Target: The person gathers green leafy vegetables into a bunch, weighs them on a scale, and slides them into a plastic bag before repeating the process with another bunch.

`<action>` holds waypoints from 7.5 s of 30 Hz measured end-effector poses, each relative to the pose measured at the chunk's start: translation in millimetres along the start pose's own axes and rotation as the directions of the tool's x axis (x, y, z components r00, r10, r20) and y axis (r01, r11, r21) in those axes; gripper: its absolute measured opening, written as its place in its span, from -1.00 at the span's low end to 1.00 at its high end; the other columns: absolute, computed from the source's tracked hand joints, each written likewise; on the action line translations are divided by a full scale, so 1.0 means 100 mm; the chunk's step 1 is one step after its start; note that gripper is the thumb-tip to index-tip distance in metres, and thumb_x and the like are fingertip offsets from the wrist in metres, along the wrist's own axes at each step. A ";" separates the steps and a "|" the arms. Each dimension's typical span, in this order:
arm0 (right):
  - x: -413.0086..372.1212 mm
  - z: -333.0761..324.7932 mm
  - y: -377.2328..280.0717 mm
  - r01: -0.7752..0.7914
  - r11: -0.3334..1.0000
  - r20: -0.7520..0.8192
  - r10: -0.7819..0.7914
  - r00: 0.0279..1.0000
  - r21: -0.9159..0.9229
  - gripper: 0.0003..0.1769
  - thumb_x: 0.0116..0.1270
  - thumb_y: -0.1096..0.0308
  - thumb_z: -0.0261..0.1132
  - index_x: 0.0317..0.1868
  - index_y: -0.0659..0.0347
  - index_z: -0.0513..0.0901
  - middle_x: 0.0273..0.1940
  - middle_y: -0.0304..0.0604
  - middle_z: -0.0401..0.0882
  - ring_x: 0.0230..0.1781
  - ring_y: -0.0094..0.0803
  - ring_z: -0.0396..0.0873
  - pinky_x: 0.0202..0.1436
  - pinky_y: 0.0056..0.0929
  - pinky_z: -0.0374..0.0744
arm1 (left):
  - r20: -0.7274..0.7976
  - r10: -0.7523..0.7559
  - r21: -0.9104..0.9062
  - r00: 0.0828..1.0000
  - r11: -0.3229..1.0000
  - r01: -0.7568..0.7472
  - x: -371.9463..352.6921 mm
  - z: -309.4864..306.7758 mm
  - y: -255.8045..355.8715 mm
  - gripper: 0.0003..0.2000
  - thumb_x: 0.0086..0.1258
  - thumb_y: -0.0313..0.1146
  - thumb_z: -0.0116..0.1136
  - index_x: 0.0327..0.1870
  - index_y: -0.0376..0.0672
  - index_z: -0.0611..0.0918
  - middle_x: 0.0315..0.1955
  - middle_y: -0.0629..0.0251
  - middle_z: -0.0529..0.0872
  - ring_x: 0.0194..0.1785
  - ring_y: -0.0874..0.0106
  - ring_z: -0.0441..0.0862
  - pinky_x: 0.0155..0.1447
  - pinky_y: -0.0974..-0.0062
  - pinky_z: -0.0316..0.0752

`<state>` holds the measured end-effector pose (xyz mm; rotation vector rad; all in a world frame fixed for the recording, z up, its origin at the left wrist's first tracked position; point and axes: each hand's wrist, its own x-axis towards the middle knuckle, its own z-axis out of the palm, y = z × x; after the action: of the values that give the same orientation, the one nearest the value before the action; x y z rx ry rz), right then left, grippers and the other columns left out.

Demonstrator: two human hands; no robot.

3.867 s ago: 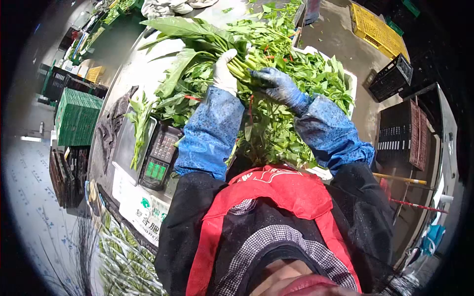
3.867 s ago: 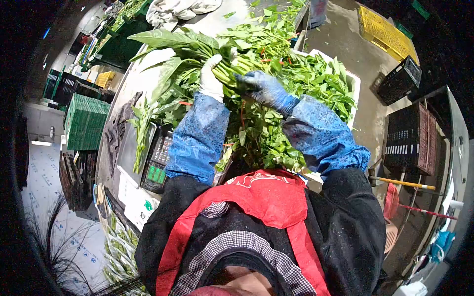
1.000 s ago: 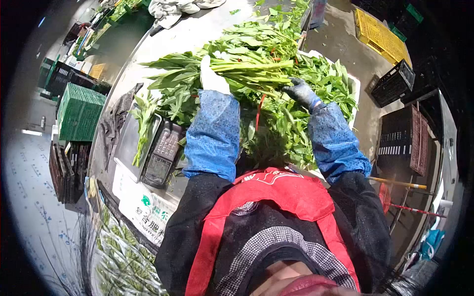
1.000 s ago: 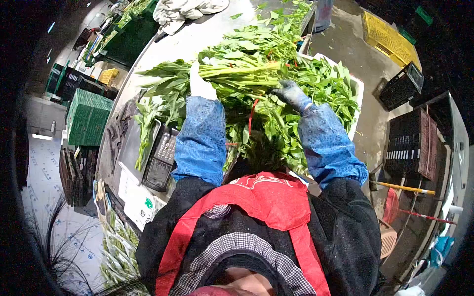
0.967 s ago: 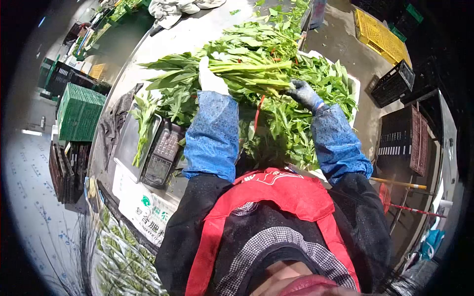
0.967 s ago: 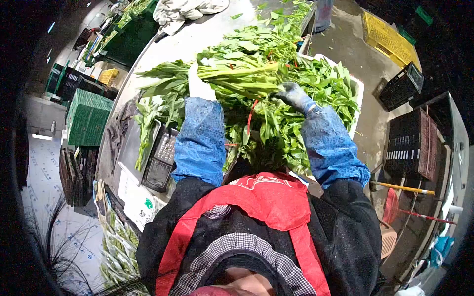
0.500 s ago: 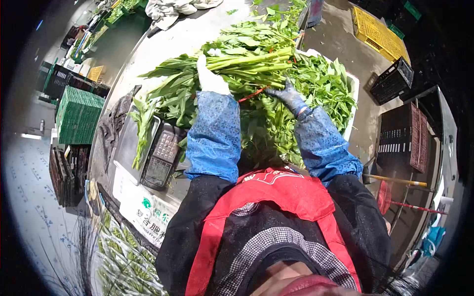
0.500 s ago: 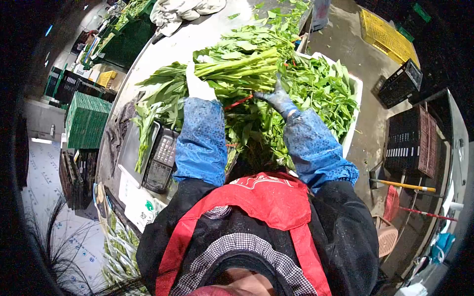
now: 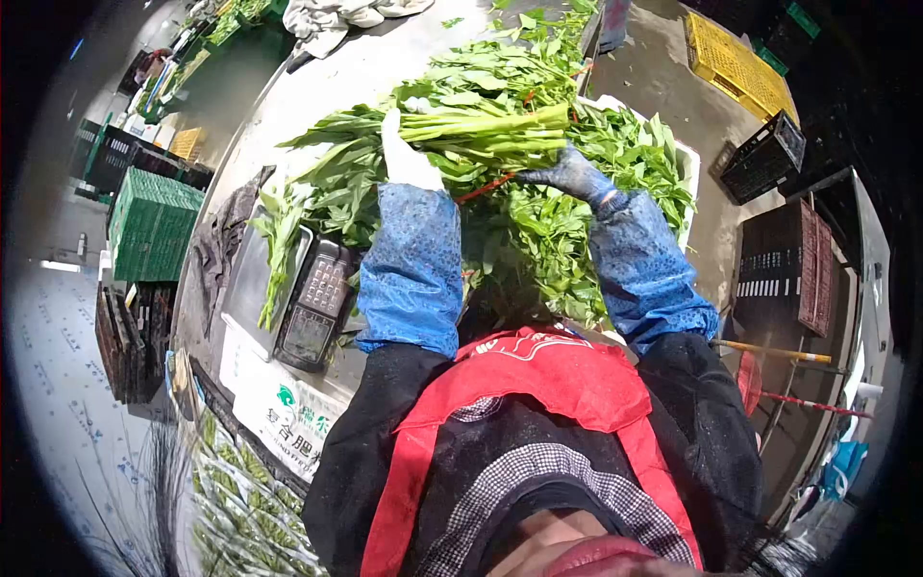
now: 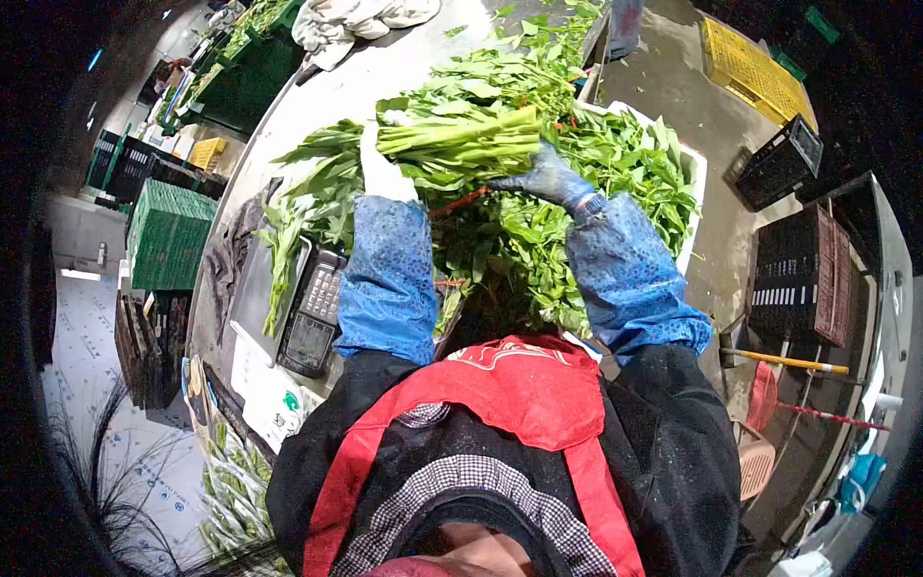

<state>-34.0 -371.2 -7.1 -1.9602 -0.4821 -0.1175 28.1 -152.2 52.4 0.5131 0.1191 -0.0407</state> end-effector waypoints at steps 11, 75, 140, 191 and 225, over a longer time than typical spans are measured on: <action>-0.63 -0.51 0.64 -0.416 0.684 -0.063 0.477 0.876 -0.600 -0.18 0.04 0.11 0.29 0.26 0.21 0.14 0.16 0.12 0.27 0.18 -0.12 0.27 0.22 -0.30 0.25 | 0.526 -0.011 0.033 0.851 0.999 -0.008 0.19 -0.33 0.58 -0.77 0.07 -0.28 0.05 -0.40 -0.29 0.49 -0.50 0.21 0.52 -0.35 0.34 0.46 -0.02 0.33 0.36; 0.07 0.43 -0.77 0.187 0.824 -0.312 -0.399 0.862 -0.535 -0.66 0.02 0.31 0.29 -0.13 0.07 0.54 -0.30 -0.17 0.54 -0.32 -0.21 0.50 -0.27 -0.36 0.48 | -0.070 0.332 0.128 0.941 0.938 -0.321 -0.16 -0.21 0.86 -0.75 0.27 -0.23 0.04 -0.16 -0.21 0.47 -0.38 0.32 0.54 -0.35 0.51 0.49 -0.15 0.50 0.48; 0.39 1.10 -0.70 0.069 0.860 -0.050 -0.109 0.993 -0.506 -0.73 0.09 0.19 0.23 -0.35 0.23 0.59 -0.46 0.03 0.54 -0.44 -0.07 0.54 -0.40 -0.28 0.49 | -0.004 0.448 0.625 0.894 0.699 -0.347 -0.65 -0.51 1.73 -0.56 0.20 -0.19 0.10 0.06 -0.18 0.36 -0.27 0.21 0.54 -0.32 0.43 0.51 -0.24 0.54 0.50; 1.68 0.03 0.80 -0.465 0.884 0.279 0.437 0.855 0.040 0.05 -0.19 0.20 0.40 0.24 0.48 0.00 -0.08 0.19 0.47 -0.18 -0.23 0.53 -0.12 -0.44 0.50 | 0.588 -0.109 0.768 0.802 -0.238 -0.595 0.28 -0.62 0.10 -0.60 0.10 -0.34 0.17 0.03 -0.04 0.49 -0.05 0.24 0.54 0.03 0.28 0.45 0.15 0.41 0.28; -0.13 -0.09 -0.34 0.232 0.895 0.088 -0.215 0.973 -0.380 0.22 -0.31 0.03 0.50 0.30 0.24 -0.04 0.27 0.13 0.01 0.28 -0.07 0.06 0.29 -0.27 0.11 | 0.289 -0.195 0.030 0.937 0.980 0.195 -0.03 0.24 -0.06 -0.71 0.12 -0.23 0.16 -0.18 -0.18 0.56 -0.29 0.24 0.64 -0.22 0.29 0.59 -0.09 0.25 0.53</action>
<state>-57.6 -371.1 21.8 -2.2920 -0.7609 -0.3405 27.3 -168.8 70.7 0.4892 -0.1192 -0.3096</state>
